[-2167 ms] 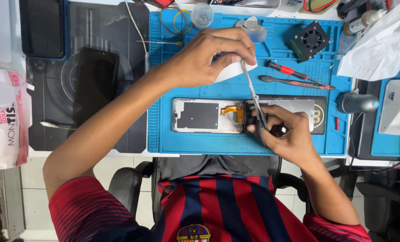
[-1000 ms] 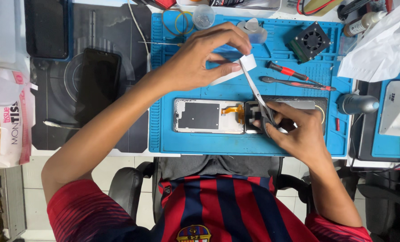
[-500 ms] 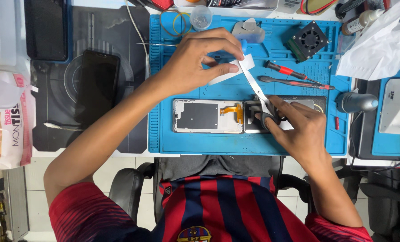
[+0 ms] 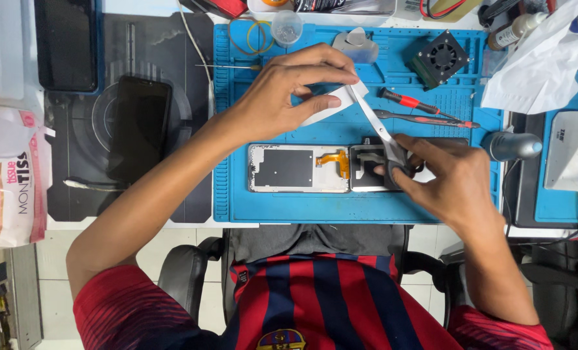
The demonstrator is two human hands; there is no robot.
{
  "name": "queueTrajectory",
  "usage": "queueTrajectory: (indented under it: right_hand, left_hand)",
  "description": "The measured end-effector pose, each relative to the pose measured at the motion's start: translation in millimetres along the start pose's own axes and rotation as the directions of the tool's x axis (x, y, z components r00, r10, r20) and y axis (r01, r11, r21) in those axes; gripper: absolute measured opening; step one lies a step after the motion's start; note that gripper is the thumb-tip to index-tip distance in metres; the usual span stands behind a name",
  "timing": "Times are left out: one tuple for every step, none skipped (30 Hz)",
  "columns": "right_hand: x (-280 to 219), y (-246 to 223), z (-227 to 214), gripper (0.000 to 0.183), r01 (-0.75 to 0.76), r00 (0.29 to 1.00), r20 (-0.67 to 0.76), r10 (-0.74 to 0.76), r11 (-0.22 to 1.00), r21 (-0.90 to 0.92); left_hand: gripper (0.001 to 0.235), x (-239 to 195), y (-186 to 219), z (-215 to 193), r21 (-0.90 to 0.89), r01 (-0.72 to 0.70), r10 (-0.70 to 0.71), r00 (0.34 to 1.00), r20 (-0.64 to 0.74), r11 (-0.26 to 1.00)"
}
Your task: The person applies a white adhesive strip to the inner edge of a disassembled smartphone frame, then uses a tube to apply black adhesive along the frame's perimeter. The person works on a blue mat with tools and phone parts nearby.
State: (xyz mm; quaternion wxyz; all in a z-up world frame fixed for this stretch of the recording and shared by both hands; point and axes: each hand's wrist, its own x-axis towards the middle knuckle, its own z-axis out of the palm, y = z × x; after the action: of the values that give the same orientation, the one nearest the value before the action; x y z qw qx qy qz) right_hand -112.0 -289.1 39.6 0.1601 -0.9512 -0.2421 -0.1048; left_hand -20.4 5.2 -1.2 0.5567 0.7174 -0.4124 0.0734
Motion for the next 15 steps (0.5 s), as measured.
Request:
queueTrajectory:
  right_hand:
    - [1.5, 1.3, -3.4, 0.045, -0.016, 1.000, 0.014, 0.016, 1.000, -0.016]
    - [3.1, 2.3, -6.9, 0.046, -0.024, 0.999, 0.044, 0.026, 0.998, -0.051]
    - [5.0, 2.6, -10.8, 0.046, -0.031, 0.997, 0.073, 0.037, 0.996, -0.086]
    - [7.6, 2.5, -15.1, 0.047, -0.036, 0.994, 0.101, 0.048, 0.992, -0.122]
    - [10.5, 2.3, -21.0, 0.047, -0.007, 0.994, 0.105, 0.015, 0.997, -0.082]
    - [13.4, 2.0, -28.4, 0.047, 0.023, 0.994, 0.108, -0.019, 0.999, -0.042]
    - [16.2, -0.2, -33.5, 0.047, 0.053, 0.993, 0.109, -0.053, 0.999, -0.001]
    - [18.5, -2.5, -40.1, 0.045, 0.023, 0.995, 0.099, -0.020, 0.999, -0.024]
    - [19.7, -3.4, -51.9, 0.043, -0.008, 0.996, 0.088, 0.012, 0.999, -0.046]
    - [20.4, -4.5, -62.5, 0.041, -0.042, 0.996, 0.078, 0.047, 0.997, -0.068]
    - [23.9, -4.5, -69.1, 0.036, -0.095, 0.995, 0.017, 0.097, 0.992, -0.081]
    - [29.5, -2.7, -75.2, 0.030, -0.152, 0.988, -0.048, 0.148, 0.984, -0.094]
    - [37.1, 0.5, -80.6, 0.029, -0.201, 0.975, -0.120, 0.189, 0.975, -0.096]
    - [46.3, 4.3, -84.6, 0.029, -0.212, 0.966, -0.173, 0.194, 0.973, -0.093]
    - [56.3, 8.5, -88.9, 0.028, -0.218, 0.955, -0.225, 0.193, 0.971, -0.095]
  left_hand:
    - [0.033, -0.1, 0.0, -0.6, 0.009, -0.004, 0.004, 1.000, 0.006, 1.000]
    - [0.033, -1.0, 0.1, -1.3, 0.003, 0.002, -0.002, 1.000, 0.003, 1.000]
    - [0.034, -2.2, 0.4, -2.0, -0.002, 0.008, -0.008, 1.000, 0.001, 1.000]
    - [0.034, -2.8, 0.6, -2.6, -0.006, 0.012, -0.012, 1.000, -0.002, 1.000]
    - [0.035, -3.1, 0.7, -3.1, -0.014, 0.016, -0.016, 1.000, -0.007, 1.000]
    - [0.035, -3.5, 0.8, -3.4, -0.022, 0.020, -0.020, 1.000, -0.012, 1.000]
    - [0.036, -3.9, 1.0, -3.7, -0.030, 0.024, -0.024, 1.000, -0.018, 0.999]
    - [0.037, -4.8, 1.5, -3.7, -0.016, 0.013, -0.014, 0.999, -0.033, 1.000]
    - [0.039, -5.7, 2.1, -3.0, -0.002, 0.003, -0.003, 0.999, -0.048, 1.000]
    - [0.041, -7.3, 3.2, -2.0, 0.010, -0.007, 0.007, 0.998, -0.061, 1.000]
    - [0.042, -9.4, 4.5, -1.8, 0.022, 0.009, -0.008, 0.998, -0.069, 1.000]
    - [0.044, -10.2, 5.6, -1.0, 0.030, 0.021, -0.019, 0.997, -0.074, 0.999]
    - [0.046, -11.1, 7.1, 0.3, 0.039, 0.033, -0.030, 0.996, -0.080, 0.999]
    - [0.048, -11.4, 8.9, 1.5, 0.010, 0.078, -0.076, 0.993, -0.086, 0.997]
    - [0.049, -12.2, 11.2, 3.1, -0.020, 0.121, -0.123, 0.988, -0.090, 0.992]
